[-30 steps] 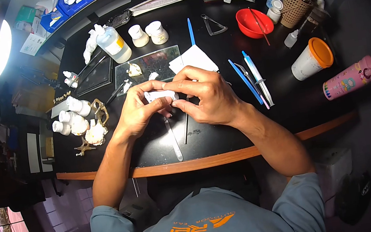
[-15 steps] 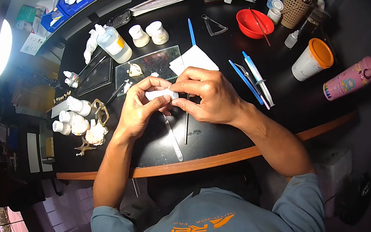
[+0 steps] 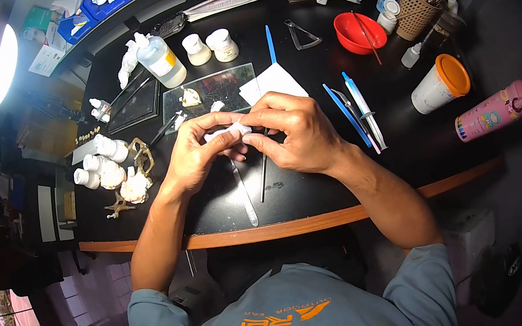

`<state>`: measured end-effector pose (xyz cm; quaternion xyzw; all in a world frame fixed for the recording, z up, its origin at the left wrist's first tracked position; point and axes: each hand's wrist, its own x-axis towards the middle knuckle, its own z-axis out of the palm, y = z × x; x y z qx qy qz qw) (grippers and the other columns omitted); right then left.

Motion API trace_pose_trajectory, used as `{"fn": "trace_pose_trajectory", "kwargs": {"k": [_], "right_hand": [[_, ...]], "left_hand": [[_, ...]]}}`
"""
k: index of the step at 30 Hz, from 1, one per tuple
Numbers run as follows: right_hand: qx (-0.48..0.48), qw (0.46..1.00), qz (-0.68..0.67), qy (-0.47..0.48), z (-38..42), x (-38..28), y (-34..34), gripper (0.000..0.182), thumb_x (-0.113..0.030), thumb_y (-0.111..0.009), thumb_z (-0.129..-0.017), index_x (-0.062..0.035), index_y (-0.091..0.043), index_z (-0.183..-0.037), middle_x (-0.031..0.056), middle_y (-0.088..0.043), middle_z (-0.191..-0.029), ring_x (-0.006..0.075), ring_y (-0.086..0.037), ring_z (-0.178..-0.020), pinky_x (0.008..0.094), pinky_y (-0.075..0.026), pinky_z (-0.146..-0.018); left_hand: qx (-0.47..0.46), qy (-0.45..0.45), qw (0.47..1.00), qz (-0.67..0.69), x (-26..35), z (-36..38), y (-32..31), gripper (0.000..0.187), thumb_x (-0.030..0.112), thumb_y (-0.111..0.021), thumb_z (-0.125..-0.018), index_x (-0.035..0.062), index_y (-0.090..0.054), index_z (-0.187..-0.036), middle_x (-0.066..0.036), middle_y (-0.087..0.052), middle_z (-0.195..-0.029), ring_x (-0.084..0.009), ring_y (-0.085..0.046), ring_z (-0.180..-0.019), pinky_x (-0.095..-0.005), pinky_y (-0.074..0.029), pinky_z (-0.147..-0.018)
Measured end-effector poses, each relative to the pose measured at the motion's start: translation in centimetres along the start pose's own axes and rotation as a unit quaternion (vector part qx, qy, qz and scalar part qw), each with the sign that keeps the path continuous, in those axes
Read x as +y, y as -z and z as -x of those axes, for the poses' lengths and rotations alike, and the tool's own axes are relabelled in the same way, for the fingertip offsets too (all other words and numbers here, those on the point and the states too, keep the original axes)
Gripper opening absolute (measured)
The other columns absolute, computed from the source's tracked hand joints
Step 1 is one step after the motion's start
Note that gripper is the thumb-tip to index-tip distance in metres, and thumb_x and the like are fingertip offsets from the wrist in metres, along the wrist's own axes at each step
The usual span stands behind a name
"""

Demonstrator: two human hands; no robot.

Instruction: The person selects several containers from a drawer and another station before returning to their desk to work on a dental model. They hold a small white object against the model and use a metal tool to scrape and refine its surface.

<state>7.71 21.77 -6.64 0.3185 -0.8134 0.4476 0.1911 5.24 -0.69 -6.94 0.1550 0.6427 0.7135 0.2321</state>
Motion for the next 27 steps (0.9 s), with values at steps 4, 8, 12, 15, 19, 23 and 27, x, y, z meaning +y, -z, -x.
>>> {"fn": "trace_pose_trajectory", "kwargs": {"k": [4, 8, 12, 15, 19, 23, 27], "right_hand": [[0.003, 1.000, -0.002, -0.010, 0.0, 0.0, 0.0, 0.033, 0.001, -0.084, -0.078, -0.0031, -0.079, -0.110, 0.0093, -0.071, -0.092, 0.0204, -0.071, -0.080, 0.0307, -0.057, -0.069], [0.002, 1.000, -0.012, -0.004, 0.1, 0.4, -0.3, 0.028, 0.002, -0.083, -0.079, -0.0026, -0.080, -0.107, 0.0084, -0.069, -0.091, 0.0196, -0.070, -0.078, 0.0304, -0.057, -0.067], [-0.009, 1.000, -0.014, -0.021, 0.1, 0.2, -0.2, 0.021, 0.002, -0.082, -0.079, -0.0012, -0.079, -0.100, 0.0081, -0.068, -0.092, 0.0186, -0.070, -0.077, 0.0298, -0.056, -0.064], [-0.013, 0.999, -0.016, -0.032, 0.1, 0.1, -0.2, 0.017, 0.003, -0.082, -0.080, -0.0007, -0.078, -0.096, 0.0078, -0.068, -0.093, 0.0182, -0.069, -0.077, 0.0294, -0.056, -0.063], [-0.006, 1.000, -0.005, -0.012, -0.1, 0.3, -0.1, 0.016, 0.004, -0.081, -0.079, -0.0007, -0.077, -0.094, 0.0075, -0.068, -0.094, 0.0185, -0.070, -0.077, 0.0296, -0.057, -0.064], [-0.012, 1.000, -0.001, -0.017, 0.0, 0.3, 0.0, 0.017, 0.004, -0.081, -0.078, -0.0010, -0.077, -0.094, 0.0078, -0.068, -0.093, 0.0188, -0.070, -0.078, 0.0297, -0.057, -0.064], [-0.009, 1.000, -0.008, -0.014, 0.0, 0.4, 0.0, 0.014, 0.003, -0.081, -0.078, -0.0012, -0.078, -0.092, 0.0077, -0.069, -0.091, 0.0198, -0.070, -0.077, 0.0308, -0.057, -0.066]], "left_hand": [[-0.012, -0.008, 1.000, 0.006, -0.2, -0.1, 0.3, 0.036, 0.009, -0.068, -0.097, -0.0091, -0.067, -0.127, -0.016, -0.075, -0.101, -0.0184, -0.075, -0.085, -0.0302, -0.063, -0.075], [-0.010, -0.017, 0.999, -0.040, 0.4, 0.1, 0.0, 0.033, 0.008, -0.068, -0.096, -0.0091, -0.069, -0.125, -0.015, -0.076, -0.098, -0.0175, -0.074, -0.083, -0.0291, -0.062, -0.070], [0.018, -0.004, 0.996, -0.084, 0.6, 0.1, -0.5, 0.031, 0.008, -0.071, -0.096, -0.0078, -0.072, -0.122, -0.014, -0.076, -0.096, -0.0159, -0.074, -0.082, -0.0270, -0.061, -0.063], [0.026, -0.011, 0.993, -0.112, 0.3, 0.1, -0.6, 0.032, 0.009, -0.074, -0.095, -0.0069, -0.071, -0.123, -0.013, -0.076, -0.096, -0.0144, -0.074, -0.080, -0.0262, -0.061, -0.062], [0.031, -0.017, 0.990, -0.137, 0.4, 0.1, -0.8, 0.032, 0.008, -0.074, -0.096, -0.0067, -0.070, -0.124, -0.012, -0.076, -0.097, -0.0135, -0.074, -0.080, -0.0267, -0.061, -0.063], [0.033, -0.034, 0.991, -0.128, -0.1, 0.1, -0.8, 0.032, 0.006, -0.074, -0.095, -0.0067, -0.069, -0.125, -0.012, -0.077, -0.098, -0.0137, -0.074, -0.080, -0.0268, -0.061, -0.064], [0.029, -0.050, 0.989, -0.139, -0.3, 0.0, -0.7, 0.031, 0.006, -0.074, -0.095, -0.0069, -0.069, -0.124, -0.012, -0.076, -0.098, -0.0139, -0.074, -0.079, -0.0269, -0.061, -0.064]]}}
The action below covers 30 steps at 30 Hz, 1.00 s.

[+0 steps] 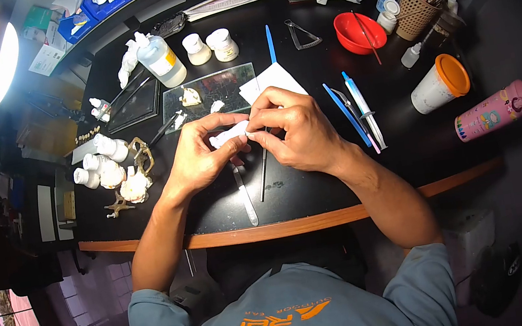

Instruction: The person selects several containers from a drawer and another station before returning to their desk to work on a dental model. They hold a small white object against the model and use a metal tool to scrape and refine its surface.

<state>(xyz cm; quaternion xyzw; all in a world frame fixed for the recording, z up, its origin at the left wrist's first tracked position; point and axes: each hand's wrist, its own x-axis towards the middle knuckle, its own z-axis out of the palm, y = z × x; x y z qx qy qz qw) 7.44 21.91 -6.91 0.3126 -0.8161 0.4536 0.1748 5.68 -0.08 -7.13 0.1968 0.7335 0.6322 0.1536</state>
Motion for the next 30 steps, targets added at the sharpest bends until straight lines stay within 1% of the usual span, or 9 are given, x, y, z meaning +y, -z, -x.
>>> {"fn": "trace_pose_trajectory", "kwargs": {"k": [6, 12, 18, 21, 24, 28, 30], "right_hand": [[0.007, 1.000, 0.000, 0.000, -0.06, -0.07, 0.00, 0.011, 0.004, -0.080, -0.080, -0.0012, -0.078, -0.090, 0.0074, -0.069, -0.088, 0.0206, -0.070, -0.076, 0.0318, -0.056, -0.067], [-0.016, 1.000, -0.021, 0.004, -0.17, -0.13, 0.17, 0.012, 0.006, -0.078, -0.081, -0.0004, -0.077, -0.091, 0.0077, -0.069, -0.087, 0.0209, -0.070, -0.076, 0.0322, -0.057, -0.067], [-0.016, 1.000, -0.009, 0.022, -0.11, 0.15, 0.15, 0.014, 0.009, -0.078, -0.080, -0.0006, -0.077, -0.090, 0.0083, -0.069, -0.088, 0.0226, -0.071, -0.078, 0.0334, -0.058, -0.068], [-0.016, 0.999, -0.005, 0.030, -0.08, 0.17, 0.06, 0.015, 0.010, -0.077, -0.079, -0.0008, -0.077, -0.090, 0.0085, -0.070, -0.088, 0.0237, -0.071, -0.079, 0.0337, -0.058, -0.069], [-0.016, 0.999, 0.003, 0.050, -0.18, 0.23, 0.03, 0.015, 0.010, -0.077, -0.078, -0.0007, -0.076, -0.088, 0.0088, -0.071, -0.088, 0.0247, -0.072, -0.081, 0.0337, -0.058, -0.070], [-0.002, 0.998, 0.007, 0.065, -0.24, 0.33, 0.04, 0.014, 0.009, -0.078, -0.077, -0.0003, -0.074, -0.087, 0.0093, -0.073, -0.088, 0.0263, -0.072, -0.080, 0.0348, -0.058, -0.070], [0.005, 0.998, 0.019, 0.057, -0.21, 0.27, 0.11, 0.021, 0.008, -0.079, -0.077, -0.0005, -0.075, -0.096, 0.0097, -0.074, -0.089, 0.0253, -0.073, -0.080, 0.0342, -0.059, -0.069]], "left_hand": [[-0.008, 0.029, 1.000, -0.003, 0.07, -0.03, 0.20, 0.030, 0.006, -0.074, -0.095, -0.0062, -0.070, -0.122, -0.012, -0.076, -0.098, -0.0142, -0.074, -0.080, -0.0268, -0.061, -0.063], [-0.015, 0.038, 0.999, 0.005, 0.29, -0.01, 0.25, 0.028, 0.005, -0.071, -0.094, -0.0061, -0.072, -0.120, -0.011, -0.074, -0.095, -0.0133, -0.072, -0.075, -0.0263, -0.059, -0.059], [-0.005, 0.051, 0.998, -0.025, 0.30, 0.00, 0.29, 0.028, 0.008, -0.071, -0.094, -0.0046, -0.073, -0.119, -0.007, -0.071, -0.086, -0.0094, -0.065, -0.068, -0.0242, -0.054, -0.055], [-0.005, 0.052, 0.998, -0.044, 0.58, 0.06, 0.24, 0.027, 0.009, -0.071, -0.095, -0.0029, -0.074, -0.119, -0.004, -0.069, -0.081, -0.0070, -0.061, -0.065, -0.0227, -0.049, -0.053], [-0.007, 0.038, 0.998, -0.059, 0.36, -0.01, 0.34, 0.026, 0.010, -0.072, -0.095, -0.0014, -0.074, -0.118, -0.001, -0.066, -0.074, -0.0055, -0.058, -0.059, -0.0220, -0.045, -0.051], [0.001, 0.002, 0.997, -0.080, 0.42, 0.01, 0.27, 0.024, 0.010, -0.073, -0.094, -0.0011, -0.074, -0.116, 0.002, -0.064, -0.069, -0.0041, -0.055, -0.054, -0.0213, -0.042, -0.050], [0.010, -0.014, 0.996, -0.082, 0.15, 0.00, 0.24, 0.024, 0.010, -0.073, -0.093, -0.0015, -0.073, -0.115, 0.002, -0.064, -0.068, -0.0036, -0.055, -0.054, -0.0212, -0.042, -0.050]]}}
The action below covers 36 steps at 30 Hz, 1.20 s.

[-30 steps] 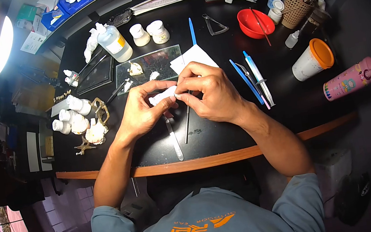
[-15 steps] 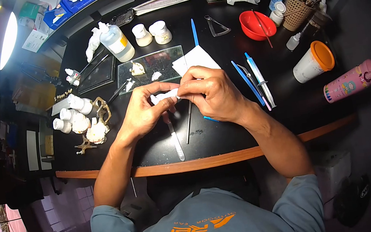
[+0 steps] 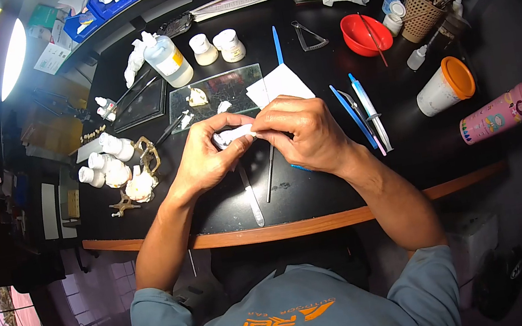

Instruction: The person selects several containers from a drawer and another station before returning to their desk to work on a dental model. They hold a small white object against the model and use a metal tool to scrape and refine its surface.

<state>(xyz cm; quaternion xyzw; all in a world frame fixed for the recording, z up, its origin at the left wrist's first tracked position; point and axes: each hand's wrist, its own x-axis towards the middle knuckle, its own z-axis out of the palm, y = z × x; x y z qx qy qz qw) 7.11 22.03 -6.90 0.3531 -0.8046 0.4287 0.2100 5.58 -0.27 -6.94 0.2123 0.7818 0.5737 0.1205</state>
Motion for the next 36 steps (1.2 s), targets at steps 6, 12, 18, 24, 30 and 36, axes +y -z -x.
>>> {"fn": "trace_pose_trajectory", "kwargs": {"k": [6, 12, 18, 24, 30, 36], "right_hand": [[0.034, 0.998, -0.042, -0.024, 0.23, -0.07, -0.56, 0.057, 0.007, -0.080, -0.078, -0.0044, -0.069, -0.133, 0.0109, -0.077, -0.092, 0.0220, -0.075, -0.082, 0.0308, -0.062, -0.069], [0.018, 0.999, -0.042, -0.009, -0.07, -0.30, -0.35, 0.066, 0.006, -0.080, -0.078, -0.0059, -0.065, -0.141, 0.0099, -0.078, -0.092, 0.0208, -0.074, -0.080, 0.0302, -0.061, -0.066], [0.021, 0.999, -0.029, -0.006, -0.09, -0.38, -0.22, 0.066, 0.007, -0.080, -0.078, -0.0057, -0.065, -0.140, 0.0078, -0.076, -0.087, 0.0200, -0.072, -0.078, 0.0308, -0.060, -0.067], [0.022, 1.000, -0.020, 0.001, -0.01, -0.19, -0.24, 0.064, 0.008, -0.080, -0.077, -0.0053, -0.067, -0.138, 0.0081, -0.075, -0.086, 0.0206, -0.073, -0.079, 0.0313, -0.060, -0.067], [0.027, 1.000, -0.011, 0.004, 0.15, -0.06, -0.47, 0.062, 0.008, -0.081, -0.076, -0.0049, -0.068, -0.136, 0.0099, -0.076, -0.091, 0.0211, -0.074, -0.082, 0.0306, -0.062, -0.068], [0.032, 0.999, -0.022, -0.014, -0.03, -0.65, -0.26, 0.062, 0.007, -0.081, -0.077, -0.0044, -0.068, -0.136, 0.0118, -0.074, -0.101, 0.0192, -0.074, -0.085, 0.0290, -0.062, -0.067]], "left_hand": [[0.013, -0.021, 1.000, 0.002, -0.27, 0.04, -0.17, 0.023, 0.008, -0.074, -0.092, -0.0024, -0.073, -0.113, 0.001, -0.066, -0.071, -0.0033, -0.056, -0.057, -0.0210, -0.043, -0.051], [0.022, -0.007, 1.000, -0.021, 0.03, 0.07, -0.13, 0.029, 0.012, -0.078, -0.084, -0.0017, -0.076, -0.110, -0.013, -0.075, -0.097, -0.0201, -0.071, -0.089, -0.0333, -0.054, -0.081], [0.016, 0.014, 1.000, -0.003, -0.02, 0.17, 0.03, 0.033, 0.013, -0.080, -0.082, -0.0017, -0.077, -0.111, -0.015, -0.077, -0.103, -0.0226, -0.074, -0.096, -0.0360, -0.057, -0.087], [0.002, -0.001, 1.000, 0.021, -0.27, 0.17, -0.03, 0.029, 0.009, -0.076, -0.091, -0.0021, -0.072, -0.117, -0.005, -0.071, -0.084, -0.0091, -0.065, -0.068, -0.0241, -0.052, -0.060], [0.003, -0.012, 0.999, 0.033, -0.72, 0.02, -0.19, 0.025, 0.007, -0.074, -0.094, -0.0019, -0.072, -0.117, -0.003, -0.070, -0.081, -0.0063, -0.064, -0.066, -0.0216, -0.051, -0.056], [0.014, -0.010, 0.995, 0.095, 0.13, 0.18, -0.25, 0.026, 0.001, -0.071, -0.088, -0.0035, -0.070, -0.114, -0.010, -0.075, -0.091, -0.0088, -0.068, -0.071, -0.0259, -0.056, -0.063]]}}
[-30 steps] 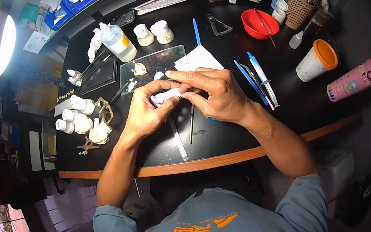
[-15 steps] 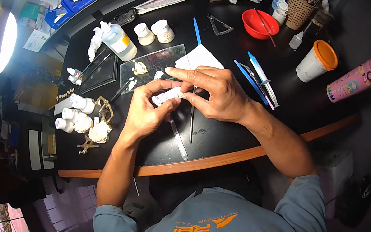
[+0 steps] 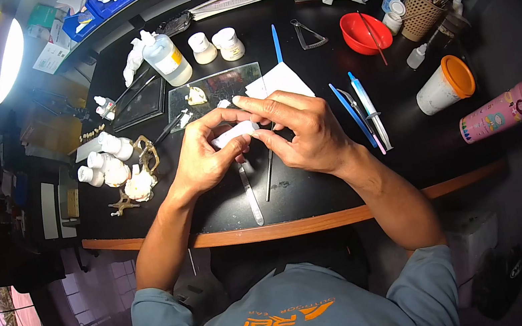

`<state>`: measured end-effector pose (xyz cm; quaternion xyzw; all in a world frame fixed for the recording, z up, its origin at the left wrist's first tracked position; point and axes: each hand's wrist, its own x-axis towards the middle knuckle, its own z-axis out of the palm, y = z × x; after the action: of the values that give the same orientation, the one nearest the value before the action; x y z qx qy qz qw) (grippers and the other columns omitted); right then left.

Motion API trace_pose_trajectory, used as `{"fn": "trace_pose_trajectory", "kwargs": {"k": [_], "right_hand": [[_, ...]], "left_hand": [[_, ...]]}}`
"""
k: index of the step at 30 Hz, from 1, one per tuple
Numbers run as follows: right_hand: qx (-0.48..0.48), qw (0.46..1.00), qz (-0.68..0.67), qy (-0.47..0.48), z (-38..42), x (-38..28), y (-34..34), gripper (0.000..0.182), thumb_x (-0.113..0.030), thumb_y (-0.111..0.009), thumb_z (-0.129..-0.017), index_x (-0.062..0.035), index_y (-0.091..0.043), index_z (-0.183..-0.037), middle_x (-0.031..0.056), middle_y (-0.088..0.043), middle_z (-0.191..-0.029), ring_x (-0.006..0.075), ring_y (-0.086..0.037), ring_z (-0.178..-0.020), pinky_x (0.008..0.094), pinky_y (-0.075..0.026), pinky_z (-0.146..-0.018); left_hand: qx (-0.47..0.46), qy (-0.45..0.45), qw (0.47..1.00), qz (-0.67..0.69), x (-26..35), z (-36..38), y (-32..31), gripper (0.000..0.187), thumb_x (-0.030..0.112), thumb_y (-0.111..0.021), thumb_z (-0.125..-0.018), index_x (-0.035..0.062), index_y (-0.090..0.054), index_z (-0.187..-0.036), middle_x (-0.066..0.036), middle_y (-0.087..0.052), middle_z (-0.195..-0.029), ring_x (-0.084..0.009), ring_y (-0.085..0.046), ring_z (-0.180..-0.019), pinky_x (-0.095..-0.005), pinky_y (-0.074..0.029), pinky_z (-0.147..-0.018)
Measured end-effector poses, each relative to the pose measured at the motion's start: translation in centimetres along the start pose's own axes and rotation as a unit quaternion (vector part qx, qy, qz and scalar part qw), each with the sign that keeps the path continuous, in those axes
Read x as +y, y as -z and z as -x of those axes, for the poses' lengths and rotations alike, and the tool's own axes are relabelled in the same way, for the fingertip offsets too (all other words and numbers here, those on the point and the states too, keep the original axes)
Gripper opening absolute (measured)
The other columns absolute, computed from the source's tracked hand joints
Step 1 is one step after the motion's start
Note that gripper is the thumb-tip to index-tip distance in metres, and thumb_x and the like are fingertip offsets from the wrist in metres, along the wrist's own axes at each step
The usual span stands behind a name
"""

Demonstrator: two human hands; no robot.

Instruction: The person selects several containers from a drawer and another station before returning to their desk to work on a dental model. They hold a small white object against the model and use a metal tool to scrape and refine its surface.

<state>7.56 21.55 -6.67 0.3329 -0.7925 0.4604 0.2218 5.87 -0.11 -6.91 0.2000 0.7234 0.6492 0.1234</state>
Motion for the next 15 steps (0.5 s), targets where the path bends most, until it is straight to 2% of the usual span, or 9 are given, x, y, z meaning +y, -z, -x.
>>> {"fn": "trace_pose_trajectory", "kwargs": {"k": [6, 9, 12, 15], "right_hand": [[-0.008, 1.000, -0.002, -0.002, -0.04, -0.10, 0.14, 0.058, 0.005, -0.081, -0.079, -0.0041, -0.069, -0.135, 0.0110, -0.074, -0.101, 0.0180, -0.074, -0.085, 0.0275, -0.062, -0.066], [-0.003, 1.000, -0.002, -0.001, 0.09, 0.08, 0.02, 0.056, 0.004, -0.082, -0.080, -0.0038, -0.070, -0.133, 0.0108, -0.074, -0.101, 0.0174, -0.073, -0.084, 0.0274, -0.061, -0.065], [0.001, 1.000, -0.001, 0.001, 0.13, 0.17, -0.05, 0.053, 0.004, -0.082, -0.081, -0.0035, -0.070, -0.132, 0.0108, -0.074, -0.101, 0.0172, -0.073, -0.084, 0.0274, -0.061, -0.065], [0.005, 1.000, -0.007, -0.003, 0.13, 0.13, -0.05, 0.051, 0.003, -0.082, -0.081, -0.0033, -0.071, -0.131, 0.0107, -0.074, -0.101, 0.0170, -0.074, -0.084, 0.0274, -0.061, -0.065]], "left_hand": [[-0.006, -0.034, 0.999, 0.022, -0.85, -0.14, 0.08, 0.027, 0.000, -0.070, -0.089, -0.0039, -0.069, -0.115, -0.008, -0.073, -0.092, -0.0095, -0.069, -0.074, -0.0256, -0.057, -0.066], [-0.014, -0.010, 0.997, 0.074, -0.44, -0.06, -0.01, 0.026, 0.001, -0.069, -0.092, -0.0044, -0.068, -0.117, -0.009, -0.073, -0.095, -0.0108, -0.069, -0.077, -0.0265, -0.059, -0.068], [-0.035, 0.036, 0.993, 0.104, -0.22, 0.00, 0.30, 0.024, 0.004, -0.066, -0.096, -0.0035, -0.067, -0.119, -0.011, -0.073, -0.109, -0.0122, -0.068, -0.081, -0.0279, -0.059, -0.067], [-0.052, 0.052, 0.986, 0.147, -0.06, -0.12, 0.43, 0.025, 0.009, -0.064, -0.099, -0.0035, -0.068, -0.120, -0.009, -0.072, -0.103, -0.0125, -0.067, -0.076, -0.0269, -0.057, -0.062]]}}
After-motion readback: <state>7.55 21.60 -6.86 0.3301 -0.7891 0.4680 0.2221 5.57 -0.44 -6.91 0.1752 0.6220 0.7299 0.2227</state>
